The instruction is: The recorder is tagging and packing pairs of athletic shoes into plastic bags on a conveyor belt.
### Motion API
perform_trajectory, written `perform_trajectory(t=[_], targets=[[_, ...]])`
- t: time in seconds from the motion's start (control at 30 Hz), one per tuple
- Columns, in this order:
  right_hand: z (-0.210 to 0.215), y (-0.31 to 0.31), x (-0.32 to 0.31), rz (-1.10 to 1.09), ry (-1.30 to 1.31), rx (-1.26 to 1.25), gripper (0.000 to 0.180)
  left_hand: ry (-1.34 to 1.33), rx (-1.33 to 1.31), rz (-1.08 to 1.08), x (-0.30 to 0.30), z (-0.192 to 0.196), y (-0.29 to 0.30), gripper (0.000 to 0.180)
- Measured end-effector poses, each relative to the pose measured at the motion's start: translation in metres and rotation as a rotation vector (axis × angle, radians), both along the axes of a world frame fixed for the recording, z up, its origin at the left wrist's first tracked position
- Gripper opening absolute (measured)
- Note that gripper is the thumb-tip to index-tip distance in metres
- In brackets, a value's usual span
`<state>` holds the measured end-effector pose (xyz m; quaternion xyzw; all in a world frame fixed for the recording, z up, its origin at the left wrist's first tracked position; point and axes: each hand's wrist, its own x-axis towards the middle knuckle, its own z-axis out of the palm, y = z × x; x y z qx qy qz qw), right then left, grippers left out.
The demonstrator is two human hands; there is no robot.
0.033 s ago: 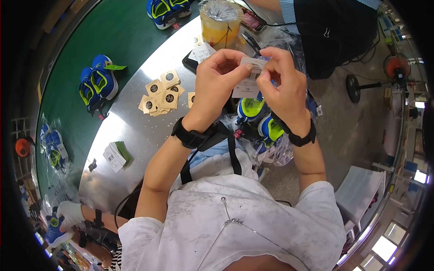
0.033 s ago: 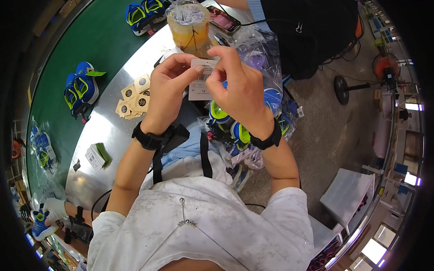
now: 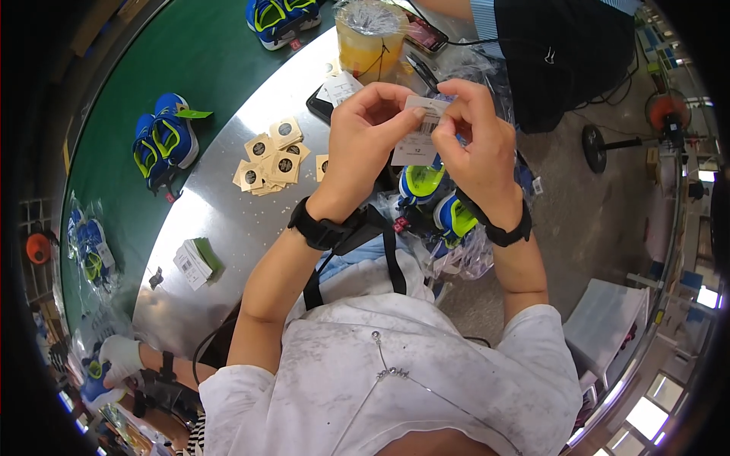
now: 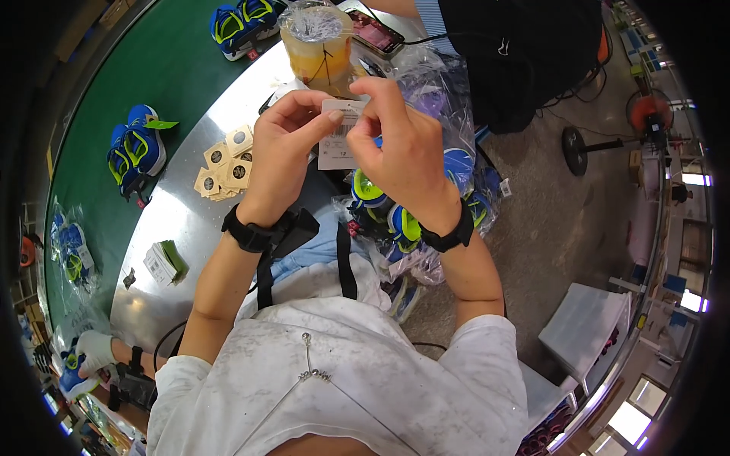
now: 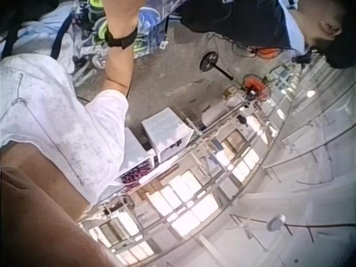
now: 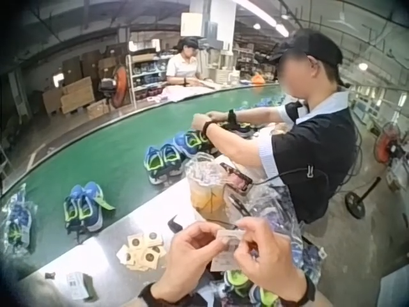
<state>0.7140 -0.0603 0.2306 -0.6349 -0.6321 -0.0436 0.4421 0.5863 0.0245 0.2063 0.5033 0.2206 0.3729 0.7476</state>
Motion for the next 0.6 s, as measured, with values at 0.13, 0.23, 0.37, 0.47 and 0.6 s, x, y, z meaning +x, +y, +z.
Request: perform_trajectory(t=[0.13, 0.23, 0.37, 0.47, 0.6], targets=[[0.002, -0.011, 0.008, -0.073, 0.075, -0.04, 0.032, 0.041, 0.192, 0.04, 0.012, 0.0, -0.011, 0.012], [0.005, -0.018, 0.024, -0.014, 0.135, -0.119, 0.019, 0.059, 1.038, 0.233, 0.026, 0.004, -0.007, 0.02], [0.027, -0.06, 0.065, 0.182, 0.842, -0.41, 0.019, -0.175, 1.673, 0.362, 0.063, 0.009, -0.005, 0.02], [0.023, -0.092, 0.075, 0.029, 0.673, -0.264, 0.016, -0.289, 1.756, 0.241, 0.091, 0.016, -0.031, 0.015], [0.015, -0.136, 0.078, -0.378, 0.026, -0.152, 0.007, -0.079, 1.647, -0.159, 0.109, 0.001, -0.071, 0.021]])
